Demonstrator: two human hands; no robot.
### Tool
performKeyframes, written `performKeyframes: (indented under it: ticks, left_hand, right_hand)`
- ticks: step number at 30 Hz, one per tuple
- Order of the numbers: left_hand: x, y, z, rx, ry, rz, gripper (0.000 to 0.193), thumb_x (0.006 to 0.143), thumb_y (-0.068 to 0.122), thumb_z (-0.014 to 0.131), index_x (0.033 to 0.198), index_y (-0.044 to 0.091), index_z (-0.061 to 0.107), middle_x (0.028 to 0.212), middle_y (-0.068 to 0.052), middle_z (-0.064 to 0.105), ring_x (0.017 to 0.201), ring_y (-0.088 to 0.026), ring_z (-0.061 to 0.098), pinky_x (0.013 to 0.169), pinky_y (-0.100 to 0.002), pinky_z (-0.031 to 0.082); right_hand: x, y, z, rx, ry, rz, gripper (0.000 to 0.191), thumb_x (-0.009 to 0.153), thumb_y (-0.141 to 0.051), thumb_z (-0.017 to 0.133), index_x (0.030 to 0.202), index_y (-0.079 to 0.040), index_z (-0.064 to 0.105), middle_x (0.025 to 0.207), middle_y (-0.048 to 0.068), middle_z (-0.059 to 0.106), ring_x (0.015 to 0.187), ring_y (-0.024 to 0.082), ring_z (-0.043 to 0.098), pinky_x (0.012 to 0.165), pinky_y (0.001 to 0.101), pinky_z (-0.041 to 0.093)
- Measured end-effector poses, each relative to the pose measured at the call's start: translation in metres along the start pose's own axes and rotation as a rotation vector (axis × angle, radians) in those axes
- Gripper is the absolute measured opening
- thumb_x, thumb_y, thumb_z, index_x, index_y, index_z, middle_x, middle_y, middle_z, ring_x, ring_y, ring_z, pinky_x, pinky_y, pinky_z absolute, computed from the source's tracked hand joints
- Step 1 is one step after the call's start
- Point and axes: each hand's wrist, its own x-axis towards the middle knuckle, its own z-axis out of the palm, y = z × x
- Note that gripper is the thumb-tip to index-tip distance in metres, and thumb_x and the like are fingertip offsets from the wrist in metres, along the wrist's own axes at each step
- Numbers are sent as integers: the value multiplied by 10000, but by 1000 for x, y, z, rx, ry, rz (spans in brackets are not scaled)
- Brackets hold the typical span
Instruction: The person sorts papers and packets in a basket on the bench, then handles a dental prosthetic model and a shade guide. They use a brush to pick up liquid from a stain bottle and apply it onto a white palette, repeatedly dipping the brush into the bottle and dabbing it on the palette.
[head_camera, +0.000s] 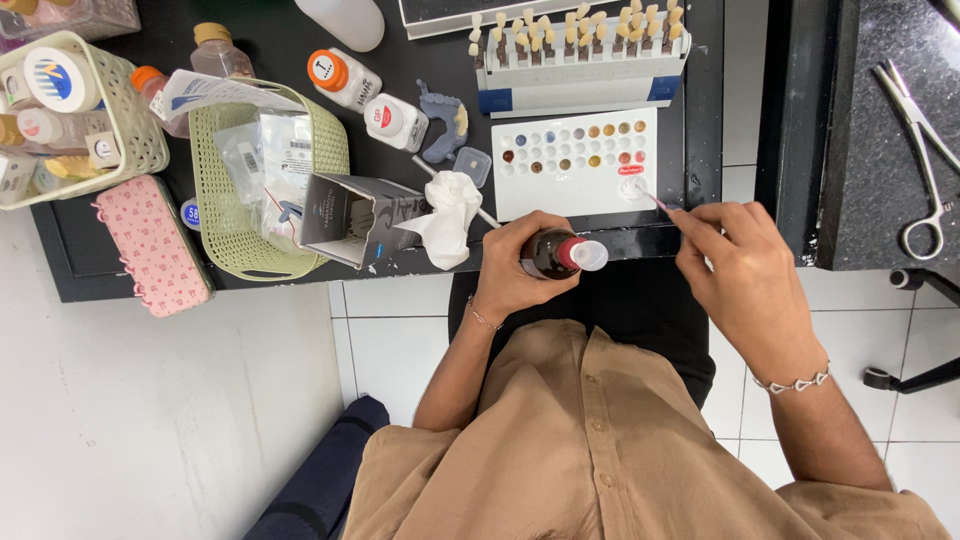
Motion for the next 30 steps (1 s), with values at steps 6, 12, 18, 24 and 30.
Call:
performKeyframes:
  ticks: [6, 12, 18, 24, 30]
  left_hand:
    - [0, 0, 0, -1, 2, -1, 371, 684, 74, 862, 1008, 61, 681, 928, -41, 731, 834, -131, 736, 778, -250, 584]
    - [0, -1, 0, 7, 0, -1, 368, 689, 80, 868, 1009, 67, 687, 925, -35, 736, 830, -130, 743, 771, -248, 591]
    - [-1, -2, 0, 9, -4, 0, 383, 681, 84, 869, 1018, 67, 687, 929, -35, 735, 837, -132, 746, 775, -250, 593]
    - [0, -4, 0, 10, -5, -5, 396, 680, 91, 866, 1033, 70, 686, 935, -37, 735, 848, -136, 747, 784, -251, 590]
    - [0, -3, 0, 15, -5, -3, 403, 676, 91, 867, 1034, 67, 682, 934, -43, 735, 848, -140, 747, 789, -252, 583]
  right_hand:
    - [0, -3, 5, 63, 29, -15, 306, 875, 37, 722, 1179, 13, 739, 1053, 137, 694, 987, 305, 638, 855, 395, 555]
    - [-1, -7, 6, 84, 35, 39, 307, 883, 29, 714, 1189, 14, 738, 1021, 151, 683, 942, 317, 653, 828, 405, 560]
    - [-1, -13, 9, 136, 38, 139, 302, 927, 16, 699, 1225, -9, 738, 1001, 153, 675, 804, 303, 672, 692, 389, 552]
    - [1, -14, 8, 201, 3, 163, 335, 904, 18, 700, 1235, -18, 733, 977, 146, 665, 728, 278, 681, 642, 360, 558]
    - [-1, -14, 7, 162, 34, 132, 290, 936, 27, 702, 1220, -20, 739, 1042, 136, 664, 773, 258, 680, 645, 341, 554]
